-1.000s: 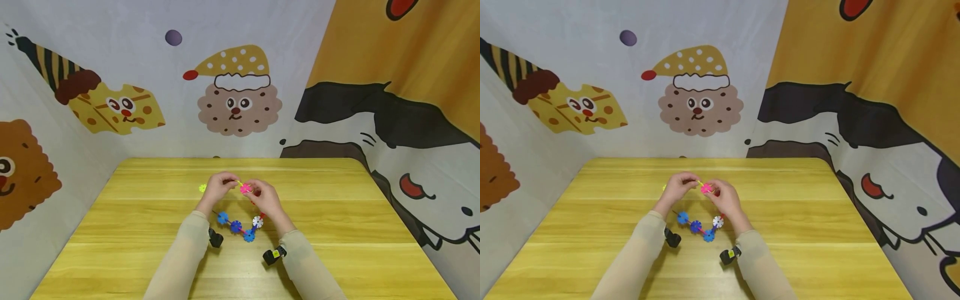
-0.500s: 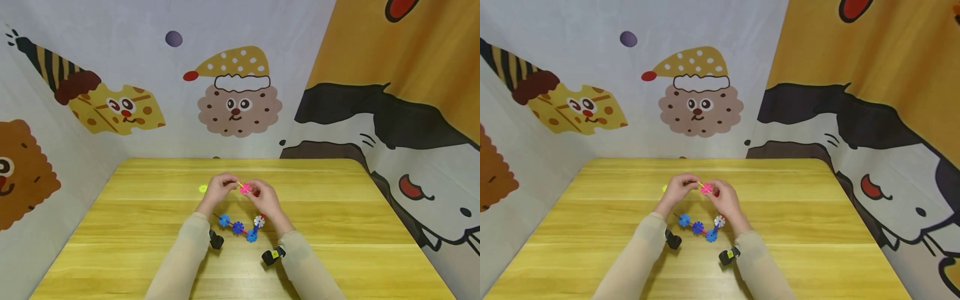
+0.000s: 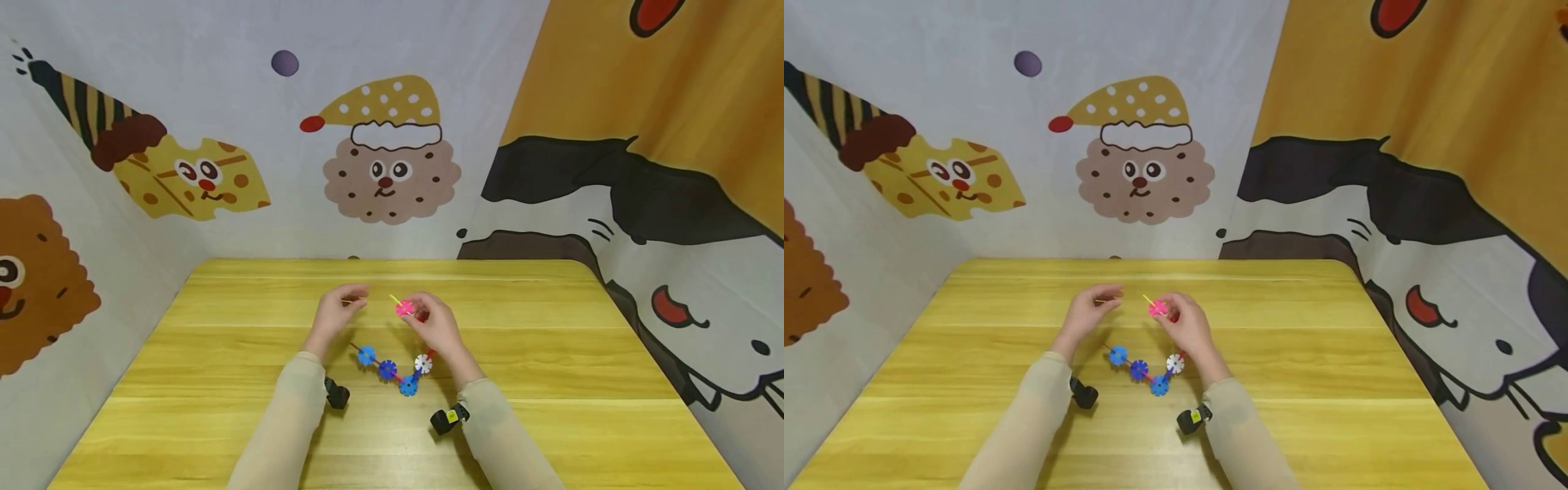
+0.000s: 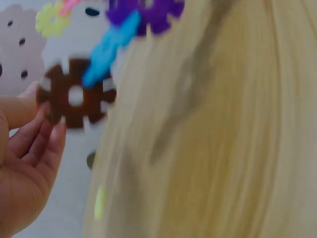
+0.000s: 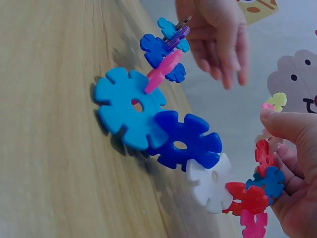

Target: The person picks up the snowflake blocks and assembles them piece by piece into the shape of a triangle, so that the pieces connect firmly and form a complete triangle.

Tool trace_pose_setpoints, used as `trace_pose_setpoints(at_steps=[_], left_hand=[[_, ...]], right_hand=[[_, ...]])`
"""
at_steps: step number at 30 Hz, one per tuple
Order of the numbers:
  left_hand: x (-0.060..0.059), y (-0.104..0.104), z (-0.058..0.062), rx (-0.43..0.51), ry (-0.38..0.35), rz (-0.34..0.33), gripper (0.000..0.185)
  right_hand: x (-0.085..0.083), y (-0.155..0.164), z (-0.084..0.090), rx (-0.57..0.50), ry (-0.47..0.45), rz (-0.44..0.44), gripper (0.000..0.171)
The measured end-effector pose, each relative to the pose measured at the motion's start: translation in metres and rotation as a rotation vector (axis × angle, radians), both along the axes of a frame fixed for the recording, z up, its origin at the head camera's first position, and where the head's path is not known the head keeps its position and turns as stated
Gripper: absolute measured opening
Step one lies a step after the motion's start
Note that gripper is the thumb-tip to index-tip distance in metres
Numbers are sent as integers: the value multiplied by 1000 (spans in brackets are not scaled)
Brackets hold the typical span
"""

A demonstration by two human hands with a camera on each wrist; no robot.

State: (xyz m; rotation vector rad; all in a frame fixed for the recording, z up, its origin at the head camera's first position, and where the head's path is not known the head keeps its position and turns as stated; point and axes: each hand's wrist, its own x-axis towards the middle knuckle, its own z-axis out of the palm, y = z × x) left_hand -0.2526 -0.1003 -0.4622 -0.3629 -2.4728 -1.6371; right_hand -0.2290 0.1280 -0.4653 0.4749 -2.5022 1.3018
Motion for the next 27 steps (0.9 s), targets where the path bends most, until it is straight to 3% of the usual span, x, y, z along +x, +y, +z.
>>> trace_pose_setpoints(at_steps=[5, 10, 17, 27], left_hand=[[-3, -20, -7, -8, 11, 80, 26], [-6, -36, -12, -17, -37, 134, 30], [-6, -47, -15, -29, -89, 155, 34], [-8, -56, -30, -124, -158, 144, 44]], right_hand=[[0, 1, -1, 2, 5, -4, 26], [0, 1, -1, 0, 8, -2, 26], [2, 0, 0, -5, 3, -2, 27], [2, 0, 1, -12, -8, -2, 27]])
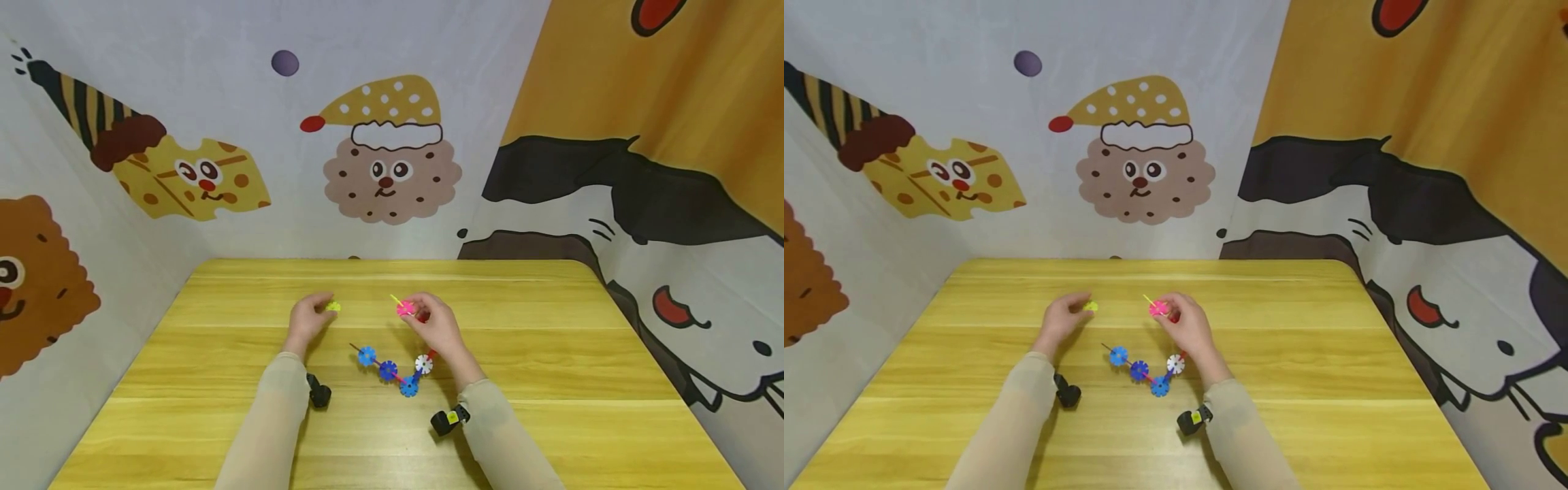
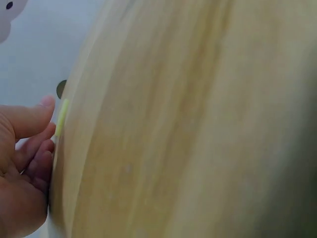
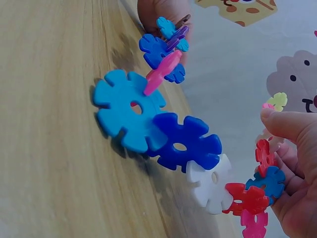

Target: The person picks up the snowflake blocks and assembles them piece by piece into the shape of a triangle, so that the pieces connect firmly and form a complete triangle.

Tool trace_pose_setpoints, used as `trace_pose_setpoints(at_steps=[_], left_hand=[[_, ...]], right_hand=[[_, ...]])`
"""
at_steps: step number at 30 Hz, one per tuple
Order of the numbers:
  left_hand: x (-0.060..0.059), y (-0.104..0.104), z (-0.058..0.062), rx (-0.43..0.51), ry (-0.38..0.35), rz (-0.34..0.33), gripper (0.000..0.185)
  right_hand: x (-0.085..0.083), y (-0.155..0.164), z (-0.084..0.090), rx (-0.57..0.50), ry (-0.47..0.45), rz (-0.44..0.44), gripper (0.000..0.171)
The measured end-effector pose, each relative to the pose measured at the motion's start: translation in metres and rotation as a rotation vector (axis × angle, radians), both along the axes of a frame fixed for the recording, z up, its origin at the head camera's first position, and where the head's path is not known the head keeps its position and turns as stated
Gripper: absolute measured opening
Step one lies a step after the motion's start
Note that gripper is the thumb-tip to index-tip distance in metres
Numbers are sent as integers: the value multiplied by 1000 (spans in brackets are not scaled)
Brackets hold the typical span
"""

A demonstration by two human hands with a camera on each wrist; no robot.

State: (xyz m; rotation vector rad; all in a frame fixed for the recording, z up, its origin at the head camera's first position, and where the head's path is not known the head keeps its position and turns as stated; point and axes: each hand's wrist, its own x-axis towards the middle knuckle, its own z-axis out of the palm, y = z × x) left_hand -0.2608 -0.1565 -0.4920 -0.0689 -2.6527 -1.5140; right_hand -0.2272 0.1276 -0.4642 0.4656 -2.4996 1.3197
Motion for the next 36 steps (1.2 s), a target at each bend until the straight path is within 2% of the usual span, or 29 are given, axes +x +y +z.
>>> trace_pose_setpoints(at_steps=[6, 12, 18, 36], left_hand=[[1, -1, -3, 11, -17, -18, 47], [2, 1, 0, -62, -18, -31, 47], [1, 0, -3, -113, -1, -32, 46], [4, 2, -3, -96, -8, -55, 38]], right_hand=[[1, 0, 1, -6, 12, 2, 27], [3, -1, 2, -5, 19, 2, 27], [3, -1, 2, -3, 8, 5, 28], [2, -2, 0, 6, 21, 14, 27]])
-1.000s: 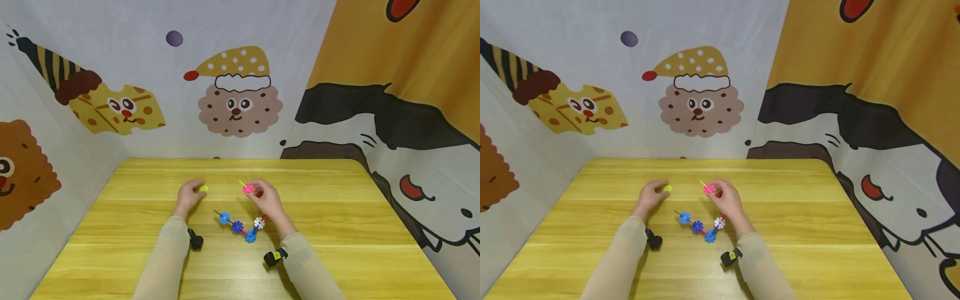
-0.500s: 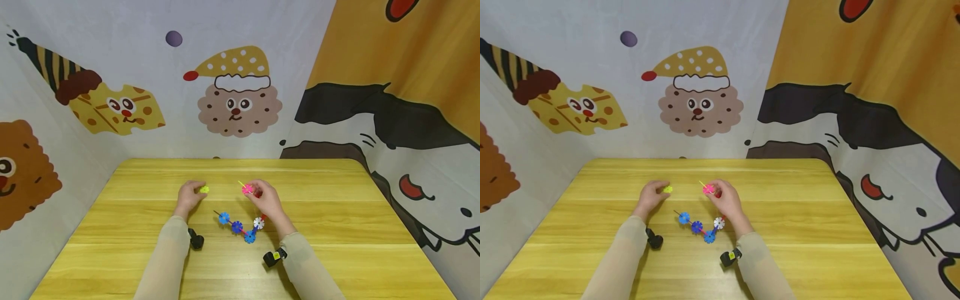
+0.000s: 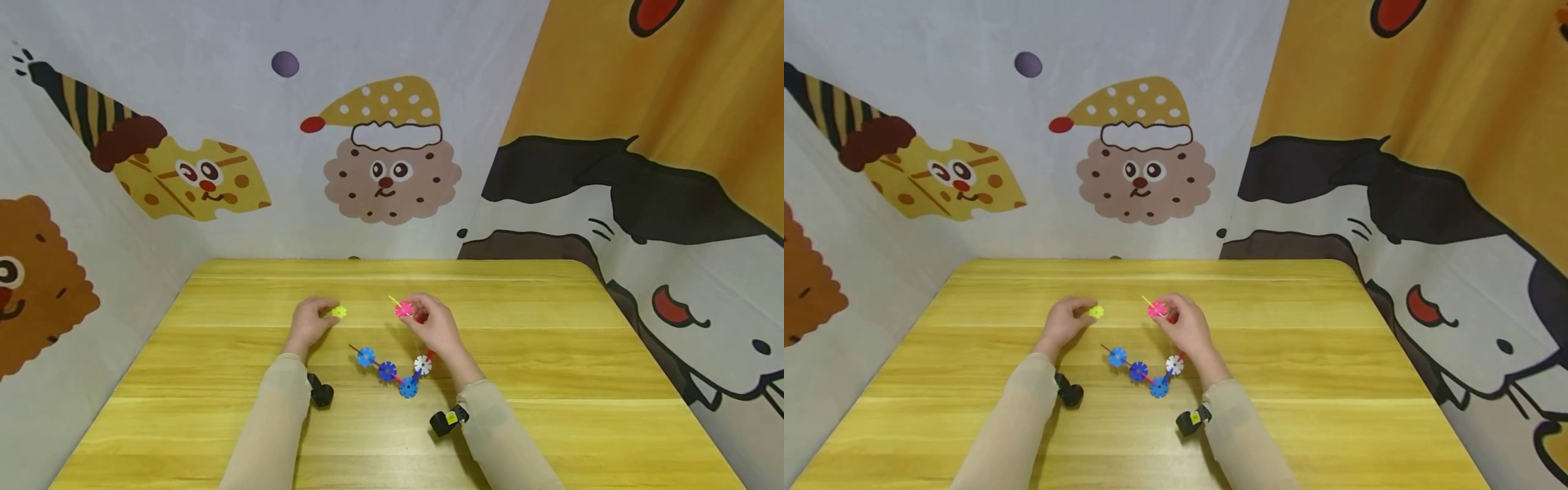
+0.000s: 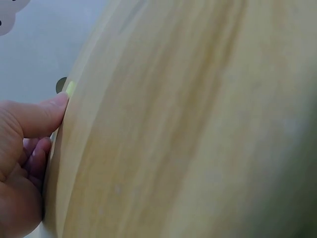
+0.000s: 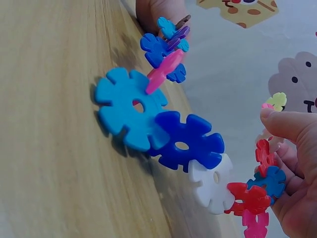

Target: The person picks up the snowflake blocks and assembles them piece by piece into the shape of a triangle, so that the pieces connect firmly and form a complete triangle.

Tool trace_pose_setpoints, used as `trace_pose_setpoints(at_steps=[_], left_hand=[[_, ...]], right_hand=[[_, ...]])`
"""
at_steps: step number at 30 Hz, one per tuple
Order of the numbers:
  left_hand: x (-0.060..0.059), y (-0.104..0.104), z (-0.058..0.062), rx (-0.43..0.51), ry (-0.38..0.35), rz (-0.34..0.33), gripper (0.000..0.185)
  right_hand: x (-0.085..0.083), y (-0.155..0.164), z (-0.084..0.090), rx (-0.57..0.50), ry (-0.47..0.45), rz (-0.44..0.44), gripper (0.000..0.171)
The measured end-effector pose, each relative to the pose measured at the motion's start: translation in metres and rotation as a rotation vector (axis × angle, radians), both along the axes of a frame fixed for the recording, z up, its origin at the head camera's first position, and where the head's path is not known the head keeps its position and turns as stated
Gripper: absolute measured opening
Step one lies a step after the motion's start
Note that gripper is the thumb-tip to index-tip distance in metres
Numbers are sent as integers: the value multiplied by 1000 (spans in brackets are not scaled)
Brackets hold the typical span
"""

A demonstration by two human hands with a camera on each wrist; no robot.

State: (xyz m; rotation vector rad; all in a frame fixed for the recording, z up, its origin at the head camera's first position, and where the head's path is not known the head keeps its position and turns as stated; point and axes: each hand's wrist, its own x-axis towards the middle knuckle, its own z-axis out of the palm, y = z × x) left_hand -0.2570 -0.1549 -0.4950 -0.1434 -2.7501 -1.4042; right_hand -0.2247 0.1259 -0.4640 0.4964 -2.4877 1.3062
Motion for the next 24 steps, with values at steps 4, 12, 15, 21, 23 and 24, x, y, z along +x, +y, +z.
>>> trace_pose_setpoints(at_steps=[4, 12, 15, 21, 23, 24], left_hand=[[0, 1, 0, -35, 23, -20, 36], [-1, 1, -1, -47, 25, -19, 30], [-1, 1, -1, -45, 21, -12, 28], [-1, 2, -1, 38, -5, 16, 28], [-1, 2, 0, 59, -18, 27, 28], [0, 2, 0, 71, -25, 31, 28]], right_hand=[[0, 0, 0, 8, -10, -5, 26], [0, -1, -1, 3, -9, -5, 26], [0, 0, -1, 3, -6, -5, 26], [1, 0, -1, -2, -17, -4, 27], [1, 0, -1, -3, -13, -4, 27], [1, 0, 0, -4, -10, -4, 27]])
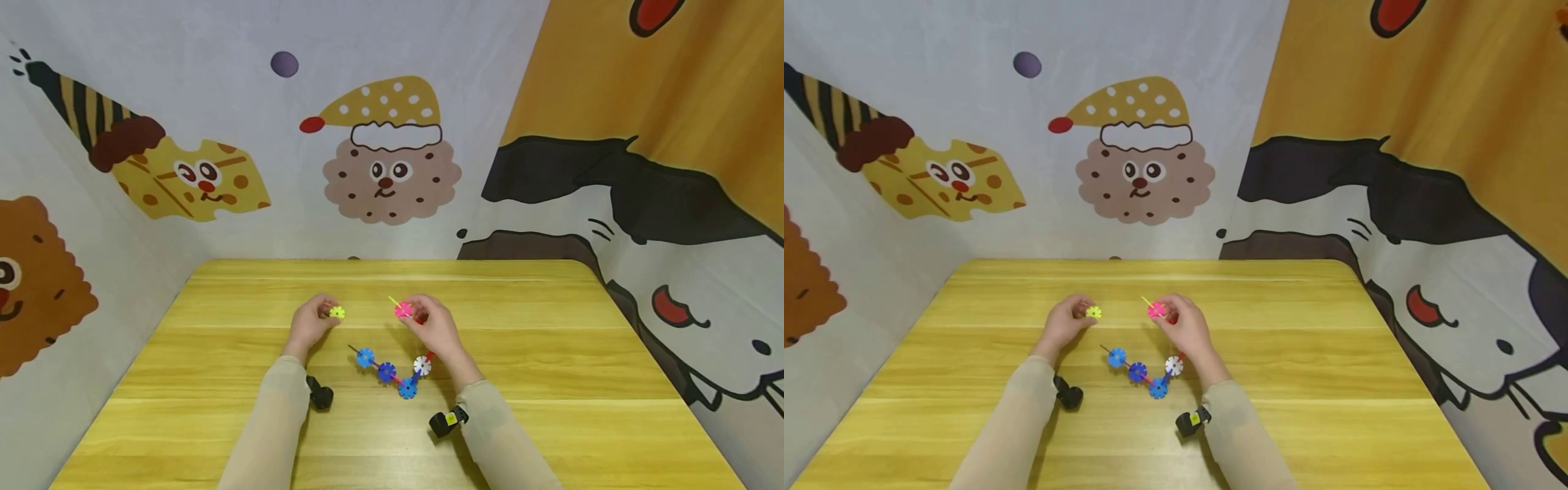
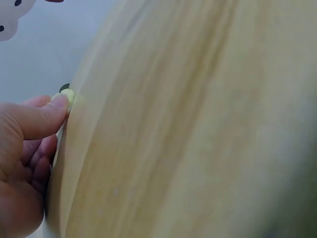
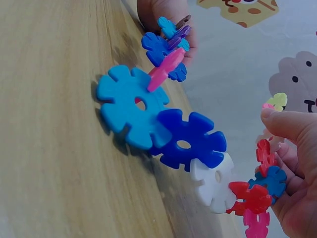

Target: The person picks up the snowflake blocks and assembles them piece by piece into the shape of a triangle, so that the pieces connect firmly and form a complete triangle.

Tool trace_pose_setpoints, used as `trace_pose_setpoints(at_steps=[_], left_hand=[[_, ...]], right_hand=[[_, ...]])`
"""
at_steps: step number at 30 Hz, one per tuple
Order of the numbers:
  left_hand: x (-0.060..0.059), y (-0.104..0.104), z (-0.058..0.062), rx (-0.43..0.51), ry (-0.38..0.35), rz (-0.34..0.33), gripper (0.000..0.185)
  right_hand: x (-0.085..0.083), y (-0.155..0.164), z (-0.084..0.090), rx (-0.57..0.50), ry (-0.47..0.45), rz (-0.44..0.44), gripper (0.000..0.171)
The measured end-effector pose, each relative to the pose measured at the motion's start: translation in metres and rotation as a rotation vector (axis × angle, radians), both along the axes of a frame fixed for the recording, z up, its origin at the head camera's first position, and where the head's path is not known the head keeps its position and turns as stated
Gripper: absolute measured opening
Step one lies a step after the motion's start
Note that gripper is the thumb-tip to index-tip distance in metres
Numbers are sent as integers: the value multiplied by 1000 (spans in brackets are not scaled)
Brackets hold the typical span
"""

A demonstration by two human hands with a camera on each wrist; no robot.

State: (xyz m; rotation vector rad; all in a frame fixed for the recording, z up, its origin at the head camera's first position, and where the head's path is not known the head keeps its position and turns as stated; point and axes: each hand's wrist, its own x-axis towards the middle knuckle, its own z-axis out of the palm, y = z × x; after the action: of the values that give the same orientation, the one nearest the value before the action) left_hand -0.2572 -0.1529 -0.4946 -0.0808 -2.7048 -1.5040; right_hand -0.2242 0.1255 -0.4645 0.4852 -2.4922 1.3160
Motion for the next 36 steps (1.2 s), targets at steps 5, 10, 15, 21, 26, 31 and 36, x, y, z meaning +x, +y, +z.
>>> trace_pose_setpoints(at_steps=[5, 10, 15, 21, 26, 31, 36], left_hand=[[1, 3, 5, 109, -22, 5, 29], [3, 11, 20, 211, -12, -1, 27], [6, 27, 38, 319, 3, -62, 30], [12, 49, 54, 393, 24, -116, 30], [13, 66, 59, 425, 36, -117, 30], [15, 80, 61, 435, 75, -109, 29], [15, 90, 65, 471, 82, -81, 30]], right_hand=[[0, 0, 0, -9, 10, 2, 28], [0, 0, 0, -19, -6, -6, 27], [-1, 1, 0, -47, -20, -9, 27], [-2, 2, 0, -62, -5, 4, 27], [-3, 1, -1, -69, -4, 3, 24], [-3, 0, 0, -88, -19, -16, 19], [-5, -1, 0, -98, 6, -45, 17]])
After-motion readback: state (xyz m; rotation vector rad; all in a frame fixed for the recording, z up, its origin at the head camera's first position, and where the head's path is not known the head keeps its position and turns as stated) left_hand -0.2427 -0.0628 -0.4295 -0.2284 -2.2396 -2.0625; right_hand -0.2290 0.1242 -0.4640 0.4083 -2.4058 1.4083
